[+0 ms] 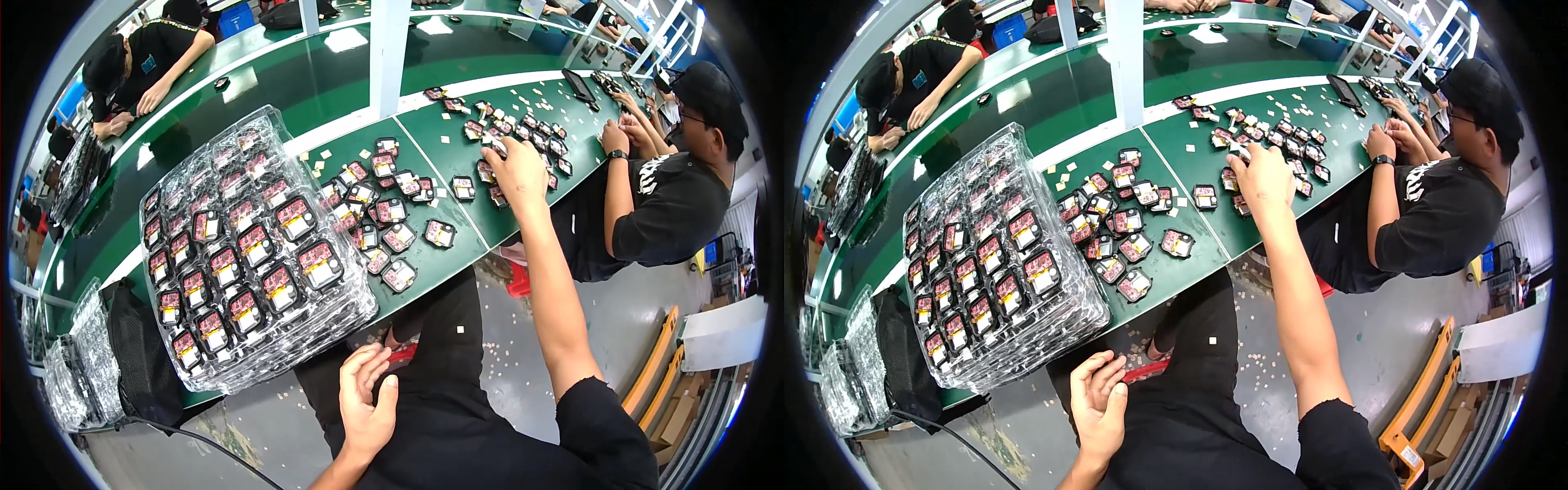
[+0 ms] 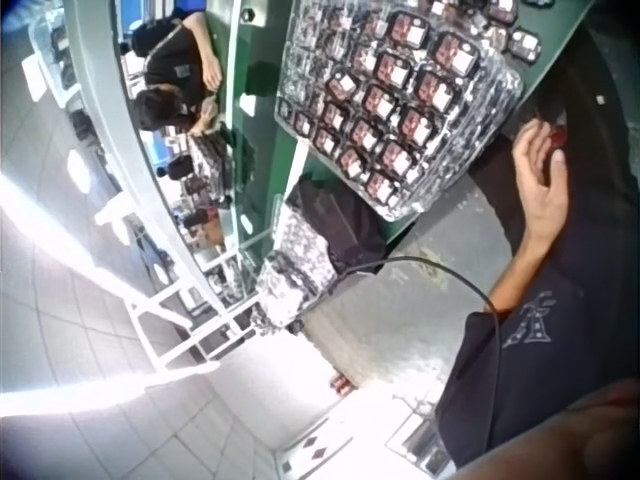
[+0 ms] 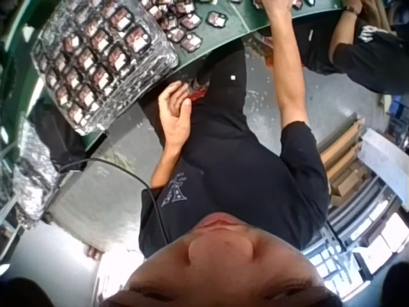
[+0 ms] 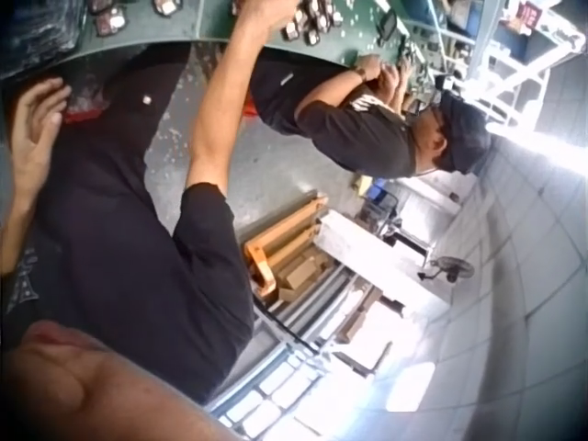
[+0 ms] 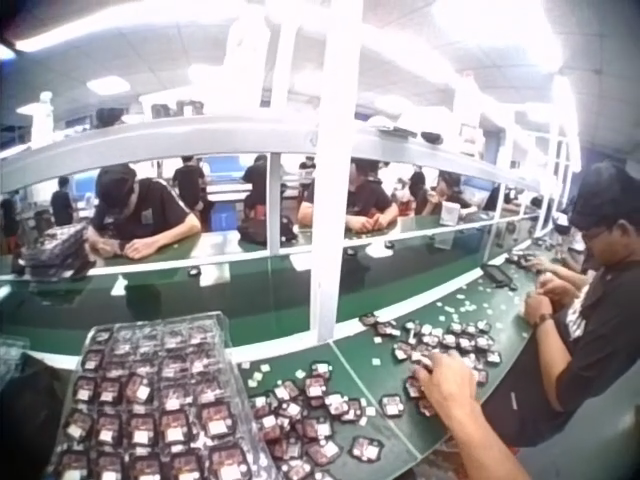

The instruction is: Manually assemble small electronic parts and place them into plastic containers on a production line.

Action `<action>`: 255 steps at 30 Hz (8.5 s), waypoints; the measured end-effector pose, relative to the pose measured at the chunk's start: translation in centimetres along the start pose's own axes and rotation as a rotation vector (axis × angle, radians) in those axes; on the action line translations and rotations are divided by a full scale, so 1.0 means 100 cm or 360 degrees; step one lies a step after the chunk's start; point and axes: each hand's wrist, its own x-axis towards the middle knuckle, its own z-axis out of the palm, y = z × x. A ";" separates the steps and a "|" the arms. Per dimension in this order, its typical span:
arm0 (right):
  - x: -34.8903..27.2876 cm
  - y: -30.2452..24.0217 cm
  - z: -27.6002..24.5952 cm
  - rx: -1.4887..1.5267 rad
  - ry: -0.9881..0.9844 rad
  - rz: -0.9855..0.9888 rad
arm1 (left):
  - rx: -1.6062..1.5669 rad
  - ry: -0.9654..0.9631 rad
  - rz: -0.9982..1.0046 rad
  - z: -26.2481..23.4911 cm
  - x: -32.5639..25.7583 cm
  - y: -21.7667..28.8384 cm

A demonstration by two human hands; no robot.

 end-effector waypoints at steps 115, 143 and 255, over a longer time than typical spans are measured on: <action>-0.180 -0.055 -0.072 0.1010 -0.0610 -0.1901 | 0.0504 -0.0283 -0.0096 -0.030 0.012 0.023; -0.183 -0.061 -0.079 0.0881 -0.0619 -0.1985 | 0.0404 -0.0327 -0.0198 -0.031 0.009 0.025; -0.224 -0.063 -0.087 0.1360 -0.0807 -0.1047 | 0.0426 -0.0011 -0.0004 -0.021 0.002 0.018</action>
